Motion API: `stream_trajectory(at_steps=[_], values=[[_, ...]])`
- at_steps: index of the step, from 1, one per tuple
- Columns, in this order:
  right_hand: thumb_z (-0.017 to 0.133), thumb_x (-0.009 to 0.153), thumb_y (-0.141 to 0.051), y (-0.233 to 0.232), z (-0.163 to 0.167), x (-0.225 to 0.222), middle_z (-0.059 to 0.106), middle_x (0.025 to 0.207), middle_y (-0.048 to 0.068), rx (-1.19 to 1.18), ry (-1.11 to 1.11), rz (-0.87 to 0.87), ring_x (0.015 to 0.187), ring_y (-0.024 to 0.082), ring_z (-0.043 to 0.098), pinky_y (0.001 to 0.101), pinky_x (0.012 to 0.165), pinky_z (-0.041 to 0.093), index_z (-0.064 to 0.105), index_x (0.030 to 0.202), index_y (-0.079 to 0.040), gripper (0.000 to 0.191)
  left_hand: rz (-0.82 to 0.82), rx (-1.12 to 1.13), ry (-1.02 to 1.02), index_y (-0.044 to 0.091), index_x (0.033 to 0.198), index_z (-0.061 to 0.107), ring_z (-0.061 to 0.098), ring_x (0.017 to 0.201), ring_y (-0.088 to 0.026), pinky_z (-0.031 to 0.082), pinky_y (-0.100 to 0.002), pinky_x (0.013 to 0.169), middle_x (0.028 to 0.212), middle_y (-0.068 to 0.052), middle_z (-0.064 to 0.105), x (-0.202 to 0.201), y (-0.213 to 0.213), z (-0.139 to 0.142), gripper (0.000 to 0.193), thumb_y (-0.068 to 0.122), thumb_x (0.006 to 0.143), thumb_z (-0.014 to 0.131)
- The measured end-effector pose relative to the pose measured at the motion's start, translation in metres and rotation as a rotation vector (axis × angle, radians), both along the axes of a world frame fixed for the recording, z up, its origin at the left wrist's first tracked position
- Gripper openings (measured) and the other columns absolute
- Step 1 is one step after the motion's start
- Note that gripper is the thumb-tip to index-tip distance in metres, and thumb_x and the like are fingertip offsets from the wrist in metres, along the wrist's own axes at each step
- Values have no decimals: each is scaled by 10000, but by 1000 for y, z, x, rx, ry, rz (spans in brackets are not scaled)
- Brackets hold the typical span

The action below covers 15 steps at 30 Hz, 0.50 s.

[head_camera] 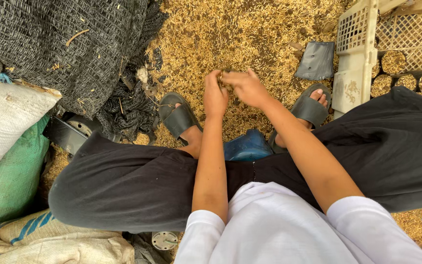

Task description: The person scoops loose sawdust from the floor, packs it into a small black plastic mold, and compresses it by hand to form a compacted pellet. The finished pellet is then placed into a nearby white crate.

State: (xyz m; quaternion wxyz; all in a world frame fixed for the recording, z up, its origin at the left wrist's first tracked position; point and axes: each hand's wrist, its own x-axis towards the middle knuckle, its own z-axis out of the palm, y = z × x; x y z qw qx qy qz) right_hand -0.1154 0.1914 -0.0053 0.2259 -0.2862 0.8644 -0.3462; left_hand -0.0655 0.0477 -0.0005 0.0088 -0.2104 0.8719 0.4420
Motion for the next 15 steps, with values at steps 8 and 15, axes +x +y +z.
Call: stream_trajectory(at_steps=[8, 15], values=[[733, 870, -66, 3, -1, -13, 680, 1023, 120, 111, -58, 59, 964, 313, 678, 440, 830, 561, 734, 1031, -79, 161, 191, 225, -637, -3, 821, 669, 659, 786, -376, 487, -524, 764, 826, -205, 675, 19, 41, -21, 564, 466, 1038, 443], [722, 886, -71, -25, -8, -14, 688, 979, 113, 223, 65, 128, 918, 329, 699, 454, 767, 579, 745, 937, -94, 61, 3, 393, -213, 17, 747, 618, 641, 638, -362, 504, -471, 622, 714, -198, 660, 22, 26, -58, 413, 238, 1029, 413]])
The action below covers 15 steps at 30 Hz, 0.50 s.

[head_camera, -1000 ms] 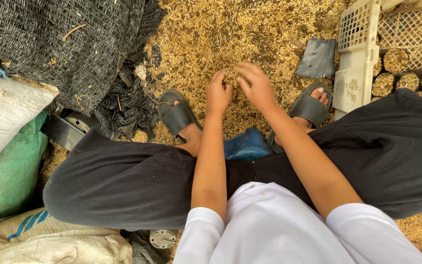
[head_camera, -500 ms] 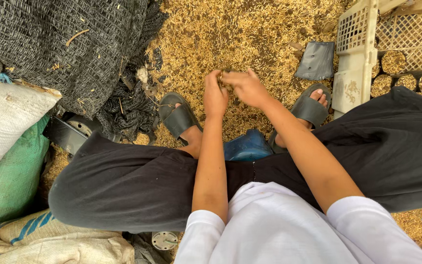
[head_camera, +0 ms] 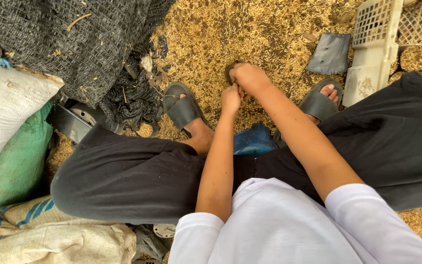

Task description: The person scoops loose sawdust from the floor, packs it into a small black plastic mold, and compresses it by hand to form a compacted pellet. The finished pellet is then placed into a nearby white crate.

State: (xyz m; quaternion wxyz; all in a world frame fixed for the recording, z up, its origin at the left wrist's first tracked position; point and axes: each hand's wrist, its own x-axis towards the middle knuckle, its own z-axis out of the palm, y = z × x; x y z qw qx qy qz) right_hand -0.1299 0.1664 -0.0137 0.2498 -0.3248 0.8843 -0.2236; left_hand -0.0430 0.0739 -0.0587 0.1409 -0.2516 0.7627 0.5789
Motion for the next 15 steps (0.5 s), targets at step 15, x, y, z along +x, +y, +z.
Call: stream_trajectory(at_steps=[15], values=[[563, 995, -96, 31, 16, -32, 482, 1542, 184, -180, -55, -348, 1428, 351, 453, 488, 1221, 335, 488, 1499, -10, 516, -59, -634, 332, -56, 1274, 637, 665, 1025, -409, 540, -518, 893, 1198, -260, 673, -32, -24, 50, 430, 194, 924, 618]])
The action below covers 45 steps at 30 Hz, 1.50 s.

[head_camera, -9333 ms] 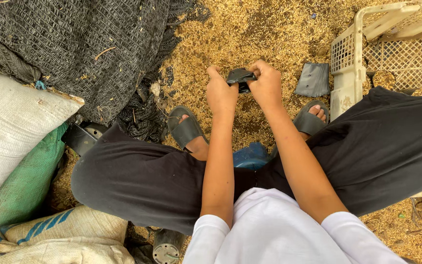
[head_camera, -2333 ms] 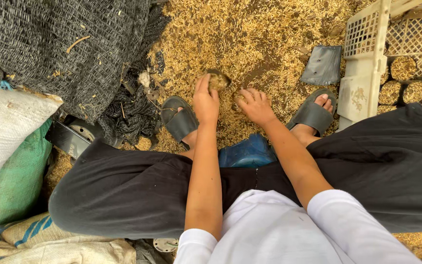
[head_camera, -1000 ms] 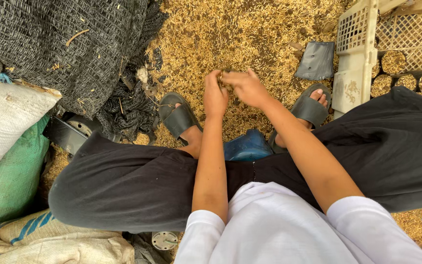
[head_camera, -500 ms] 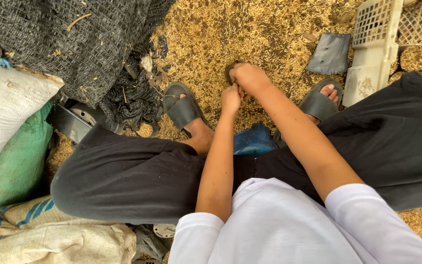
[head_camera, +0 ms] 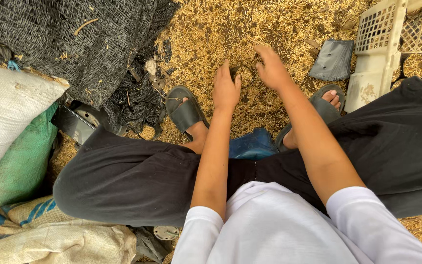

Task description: The person scoops loose sawdust from the floor, packs it into a small black plastic mold, and compresses it by hand to form a compacted pellet. The finished pellet is then placed into a nearby white crate.

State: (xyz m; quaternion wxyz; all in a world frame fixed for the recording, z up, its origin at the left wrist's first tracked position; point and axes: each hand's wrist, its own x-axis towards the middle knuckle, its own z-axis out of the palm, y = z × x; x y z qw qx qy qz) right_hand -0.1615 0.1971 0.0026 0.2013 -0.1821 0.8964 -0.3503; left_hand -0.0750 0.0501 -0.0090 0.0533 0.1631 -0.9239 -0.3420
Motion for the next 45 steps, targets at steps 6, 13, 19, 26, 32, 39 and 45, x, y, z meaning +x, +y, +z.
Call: stream_trajectory(at_steps=[6, 13, 19, 26, 32, 39, 45], values=[[576, 1024, -166, -25, -19, 45, 264, 1663, 139, 172, -40, 148, 1530, 388, 160, 540, 1204, 171, 378, 1569, -144, 580, 189, 101, -141, 68, 1255, 706, 755, 966, -316, 602, -424, 845, 1141, -187, 750, 4, -41, -17, 321, 113, 1005, 510], [715, 811, -274, -41, -24, 105, 329, 1621, 125, 239, 223, 740, 1484, 347, 275, 518, 1205, 267, 465, 1497, -200, 734, 316, 178, -117, 11, 1280, 676, 715, 890, -382, 540, -458, 772, 1065, -214, 751, 14, -83, -34, 332, 233, 1113, 496], [630, 973, -38, 3, -52, 97, 572, 1343, 102, 218, 324, 544, 1218, 298, 568, 445, 993, 540, 602, 1307, -183, 365, 402, 450, -362, 17, 1263, 671, 725, 889, -357, 565, -463, 793, 1023, -189, 734, 21, -64, -39, 338, 242, 1095, 484], [504, 1118, -274, 10, -14, 33, 623, 963, 134, -116, -621, -466, 775, 238, 580, 387, 677, 490, 552, 1182, -22, 265, 350, 302, -355, 42, 1223, 687, 741, 949, -333, 578, -483, 868, 1029, -153, 750, 21, 7, -25, 318, 233, 1074, 481], [511, 1085, -326, 8, 15, 26, 701, 1008, 91, -426, -1048, -458, 801, 164, 664, 349, 643, 580, 560, 1297, -19, 377, 370, 255, -247, 11, 1331, 605, 629, 1178, -402, 502, -471, 1009, 1318, -251, 637, 18, 31, -20, 422, 231, 971, 615], [476, 1070, -265, 9, 10, 36, 657, 1199, 134, -277, -833, -403, 1013, 205, 688, 378, 868, 619, 510, 1385, -8, 408, 63, 541, -199, 83, 1389, 611, 618, 1268, -334, 476, -427, 1075, 1412, -178, 624, -5, -3, -17, 468, 211, 939, 578], [642, 981, -129, 17, 25, 85, 511, 1490, 246, 140, -78, -77, 1329, 372, 543, 440, 1160, 423, 419, 1510, -8, 586, 87, 444, -478, 76, 1347, 647, 618, 1268, -322, 475, -415, 1084, 1399, -173, 628, 1, -1, -20, 431, 240, 949, 614]])
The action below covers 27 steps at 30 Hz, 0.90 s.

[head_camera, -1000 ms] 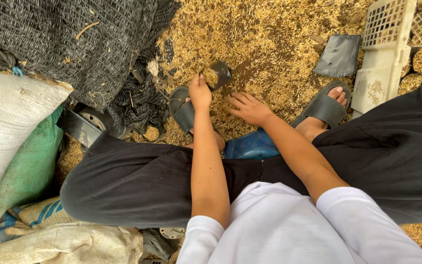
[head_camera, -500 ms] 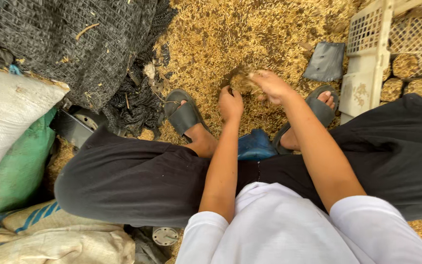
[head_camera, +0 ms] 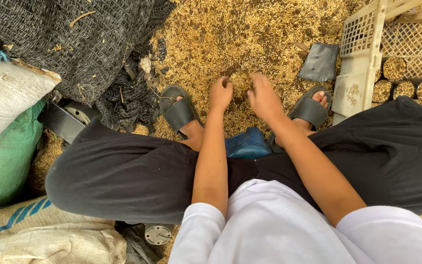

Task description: The person scoops loose sawdust from the floor, packs it into a small black plastic mold, and compresses it by hand to form a compacted pellet. The finished pellet is then placed into a nearby white crate.

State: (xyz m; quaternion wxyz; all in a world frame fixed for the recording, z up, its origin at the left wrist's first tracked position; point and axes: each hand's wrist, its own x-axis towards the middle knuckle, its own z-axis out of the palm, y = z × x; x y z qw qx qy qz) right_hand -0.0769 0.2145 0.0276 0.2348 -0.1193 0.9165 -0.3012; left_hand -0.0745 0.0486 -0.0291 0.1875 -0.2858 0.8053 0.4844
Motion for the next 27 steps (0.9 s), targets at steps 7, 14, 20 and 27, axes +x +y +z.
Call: stream_trajectory(at_steps=[7, 14, 20, 27], values=[[696, 927, -233, -24, -14, 29, 183, 1683, 250, 68, 179, 280, 1566, 383, 172, 461, 1270, 220, 192, 1601, 31, 883, 20, 79, 152, 56, 1331, 663, 617, 1237, -304, 463, -412, 1034, 1345, -152, 658, -11, -2, -1, 403, 259, 992, 583], [725, 887, -354, -38, -34, 38, 96, 1683, 264, 279, 16, 173, 1580, 371, 66, 558, 1261, 47, 90, 1590, 77, 1041, -161, 209, 289, 114, 1098, 806, 740, 1025, -226, 575, -342, 917, 1150, -82, 778, -24, 4, -4, 231, 246, 932, 715], [711, 866, -300, -41, -35, 27, 182, 1650, 256, 300, 26, 140, 1548, 357, 134, 580, 1225, 58, 110, 1589, 80, 1015, 53, -19, 538, 69, 974, 817, 743, 952, -253, 586, -364, 897, 1013, -92, 795, -12, 26, -2, 104, 96, 898, 751], [734, 747, -238, -39, -24, -2, 380, 1558, 146, 447, -197, 260, 1483, 253, 331, 550, 1213, 163, 232, 1568, 27, 998, -30, -81, 599, 36, 968, 801, 720, 977, -289, 569, -389, 898, 1017, -114, 787, -7, 28, -2, 110, 85, 890, 739]])
